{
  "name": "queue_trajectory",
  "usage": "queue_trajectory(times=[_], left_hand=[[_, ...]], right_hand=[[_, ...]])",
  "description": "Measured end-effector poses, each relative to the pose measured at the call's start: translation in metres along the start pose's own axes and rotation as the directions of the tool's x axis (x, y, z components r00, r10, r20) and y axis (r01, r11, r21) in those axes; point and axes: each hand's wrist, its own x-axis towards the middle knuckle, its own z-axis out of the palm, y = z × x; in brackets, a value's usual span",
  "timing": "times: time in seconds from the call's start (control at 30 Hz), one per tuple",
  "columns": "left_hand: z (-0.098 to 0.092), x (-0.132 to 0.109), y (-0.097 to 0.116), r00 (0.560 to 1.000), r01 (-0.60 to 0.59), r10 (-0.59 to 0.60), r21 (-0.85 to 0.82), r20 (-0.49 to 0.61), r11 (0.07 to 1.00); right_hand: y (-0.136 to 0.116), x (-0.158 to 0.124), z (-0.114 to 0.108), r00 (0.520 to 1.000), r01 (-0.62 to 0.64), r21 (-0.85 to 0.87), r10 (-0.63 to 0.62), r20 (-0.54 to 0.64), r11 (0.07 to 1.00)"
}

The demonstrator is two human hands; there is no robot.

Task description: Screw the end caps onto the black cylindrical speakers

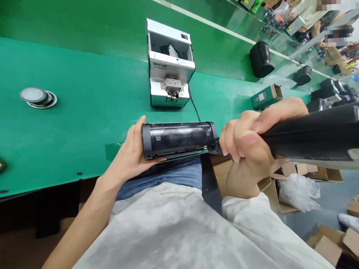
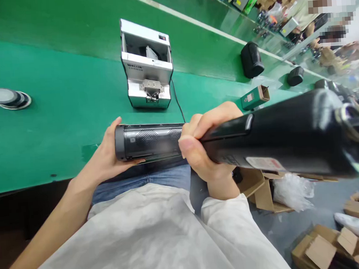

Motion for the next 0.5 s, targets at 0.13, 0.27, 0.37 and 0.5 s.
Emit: queue_trajectory(times=[0.13,0.27,0.37,0.5], left_hand=[[0.002,-0.001,-0.002,1.000,-0.006,0.006,0.002,-0.011,1.000],[0.003,0.000,-0.002,1.000,-0.010,0.010,0.007,-0.003,1.000],[0.003,0.000,0.000,1.000,0.007,-0.007,-0.002,-0.006,1.000],[0.004,0.001,0.002,1.000,0.015,-0.015,-0.010,-0.006,1.000]], right_hand=[[-0.009,-0.003,-0.002,0.998,-0.048,-0.008,0.049,0.035,0.999],[-0.012,-0.011,-0.005,0.993,-0.122,-0.060,0.122,-0.009,0.991],[-0.018,0.000,-0.012,0.979,-0.181,0.000,0.180,0.100,0.983],[-0.038,0.041,-0.020,0.954,-0.212,0.044,0.197,0.224,0.976]])
